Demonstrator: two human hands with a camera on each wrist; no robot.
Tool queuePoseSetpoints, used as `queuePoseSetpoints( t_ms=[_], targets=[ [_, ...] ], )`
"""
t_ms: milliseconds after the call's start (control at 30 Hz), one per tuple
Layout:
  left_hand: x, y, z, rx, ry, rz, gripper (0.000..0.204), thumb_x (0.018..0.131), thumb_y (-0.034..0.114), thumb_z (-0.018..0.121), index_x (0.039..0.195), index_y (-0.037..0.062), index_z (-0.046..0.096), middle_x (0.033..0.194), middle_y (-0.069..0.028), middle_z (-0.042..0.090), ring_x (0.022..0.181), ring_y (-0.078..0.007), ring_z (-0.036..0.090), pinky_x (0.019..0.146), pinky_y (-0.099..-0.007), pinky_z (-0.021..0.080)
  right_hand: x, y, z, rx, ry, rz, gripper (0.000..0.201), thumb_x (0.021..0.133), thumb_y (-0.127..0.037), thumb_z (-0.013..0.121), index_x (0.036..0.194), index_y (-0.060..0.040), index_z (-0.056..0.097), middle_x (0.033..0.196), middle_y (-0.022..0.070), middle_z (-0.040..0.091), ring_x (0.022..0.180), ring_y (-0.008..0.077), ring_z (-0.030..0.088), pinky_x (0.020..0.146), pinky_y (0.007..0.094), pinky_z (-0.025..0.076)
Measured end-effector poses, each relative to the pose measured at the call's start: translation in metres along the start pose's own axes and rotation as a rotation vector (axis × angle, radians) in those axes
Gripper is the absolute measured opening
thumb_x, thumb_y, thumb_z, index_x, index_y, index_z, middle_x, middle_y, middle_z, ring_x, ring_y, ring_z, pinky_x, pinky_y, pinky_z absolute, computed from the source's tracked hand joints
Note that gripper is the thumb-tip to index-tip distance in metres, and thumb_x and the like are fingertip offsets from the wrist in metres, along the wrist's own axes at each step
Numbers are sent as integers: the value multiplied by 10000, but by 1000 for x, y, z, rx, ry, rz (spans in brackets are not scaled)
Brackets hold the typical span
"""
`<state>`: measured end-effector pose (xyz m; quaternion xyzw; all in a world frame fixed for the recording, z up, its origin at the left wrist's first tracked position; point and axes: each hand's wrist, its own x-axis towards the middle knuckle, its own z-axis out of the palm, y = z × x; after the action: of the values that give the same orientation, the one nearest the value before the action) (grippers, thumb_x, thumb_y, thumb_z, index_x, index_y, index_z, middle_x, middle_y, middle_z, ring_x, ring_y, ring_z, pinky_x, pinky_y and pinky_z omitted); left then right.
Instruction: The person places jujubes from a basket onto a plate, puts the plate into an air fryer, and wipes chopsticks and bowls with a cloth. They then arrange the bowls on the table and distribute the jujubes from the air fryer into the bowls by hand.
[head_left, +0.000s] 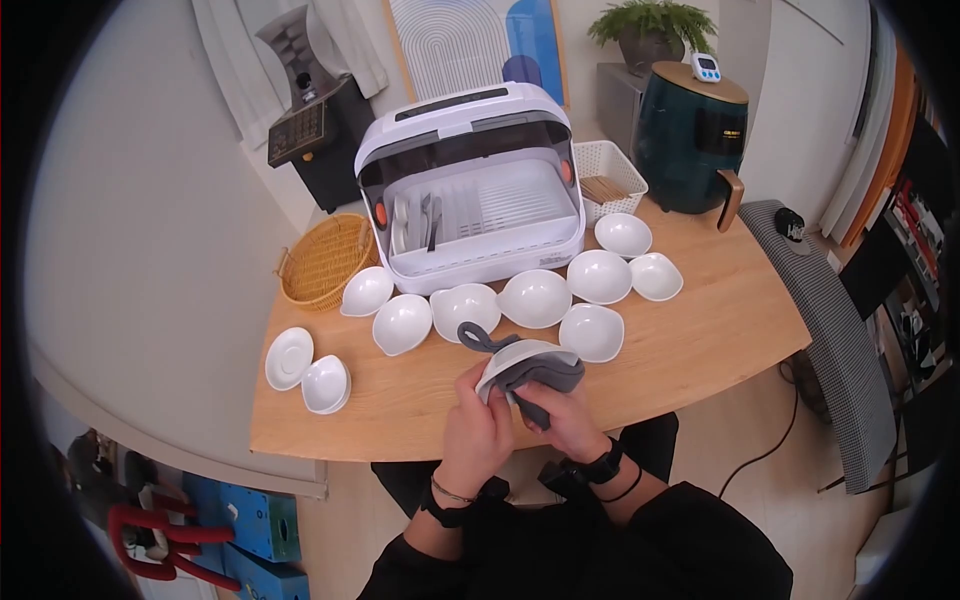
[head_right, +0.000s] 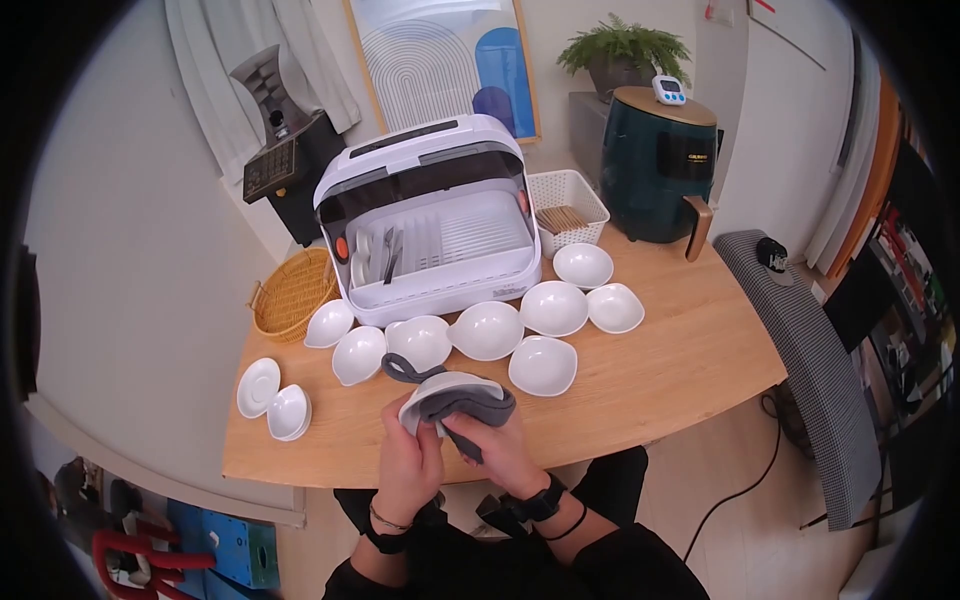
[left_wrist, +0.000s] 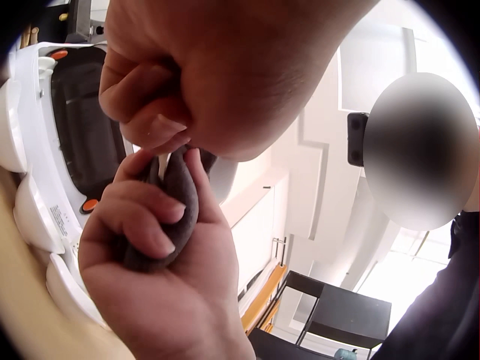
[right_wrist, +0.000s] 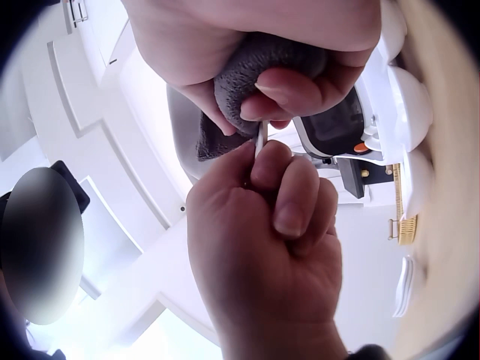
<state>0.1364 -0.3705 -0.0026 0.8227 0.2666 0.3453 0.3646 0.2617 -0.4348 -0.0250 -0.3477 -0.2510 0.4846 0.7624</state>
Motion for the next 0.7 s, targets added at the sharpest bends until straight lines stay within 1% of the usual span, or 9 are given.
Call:
queuePoseSetpoints(
  t_ms=[33, 100, 133, 200, 333, 433, 500, 600, 700],
  targets=[
    [-1, -3, 4, 0, 1, -2, 314, 1002, 52, 447, 1286, -42, 351, 995, -189, 613, 788, -254, 646, 698, -349, 511, 0, 0, 1, 0, 0, 2, 214, 910, -119, 670, 1103, -37, 625, 803, 7, 623, 523, 46, 504, 407, 204, 366],
    [-2, -8, 11, -136, 74, 12, 294, 1013, 59, 432, 1275, -40, 343, 1017, -124, 571, 771, -146, 574, 697, -290, 492, 0, -3, 3, 48, 3, 7, 236, 910, -121, 670, 1123, -36, 612, 801, 12, 622, 520, 50, 503, 406, 205, 367],
    [-1, -7, 13, -136, 73, 15, 294, 1013, 59, 432, 1275, -40, 343, 1017, -124, 571, 771, -146, 574, 697, -290, 492, -1, -4, 3, 48, 3, 5, 236, 910, -121, 670, 1123, -36, 612, 801, 12, 622, 520, 50, 503, 406, 205, 367],
    [0, -5, 17, -171, 150, 43, 315, 1004, 89, 466, 1276, -44, 381, 956, -231, 665, 781, -316, 685, 689, -393, 528, -3, -4, 4, 82, 33, 11, 258, 908, -122, 673, 1140, -35, 598, 801, 13, 620, 525, 50, 506, 408, 206, 371],
    [-5, -8, 26, -450, 168, -86, 329, 1004, 99, 486, 1280, -37, 368, 960, -213, 660, 714, -228, 645, 643, -339, 509, -4, -1, 3, 95, 36, -10, 264, 915, -141, 672, 1144, -33, 595, 805, 11, 623, 512, 44, 491, 405, 200, 360],
    [3, -7, 4, -342, 55, -197, 250, 996, 142, 547, 1168, -34, 505, 811, -143, 657, 616, -157, 594, 566, -306, 470, 1, -10, -4, -75, 36, -61, 314, 897, -107, 692, 1178, -13, 589, 897, 34, 656, 631, 71, 573, 513, 212, 456],
    [10, -4, -17, 117, -25, -148, 229, 984, 203, 597, 962, -23, 628, 620, -51, 583, 530, -127, 552, 508, -304, 432, 8, -8, -8, -430, 96, -372, 377, 866, -55, 716, 1212, 8, 581, 1016, 63, 672, 818, 107, 628, 687, 237, 515],
    [7, -19, -12, 95, 44, -41, 316, 995, 236, 584, 813, -10, 662, 516, -3, 496, 477, -99, 510, 475, -298, 406, 5, -15, -3, -506, 55, -361, 423, 837, -8, 730, 1230, 23, 576, 1100, 82, 667, 982, 132, 616, 835, 265, 508],
    [-1, -19, -6, -183, -75, -240, 313, 1011, 235, 553, 856, -14, 660, 539, -11, 519, 490, -89, 519, 473, -291, 400, 3, -9, 2, -316, 104, -261, 392, 852, -23, 717, 1218, 20, 582, 1008, 68, 673, 820, 98, 614, 686, 238, 507]
  ],
)
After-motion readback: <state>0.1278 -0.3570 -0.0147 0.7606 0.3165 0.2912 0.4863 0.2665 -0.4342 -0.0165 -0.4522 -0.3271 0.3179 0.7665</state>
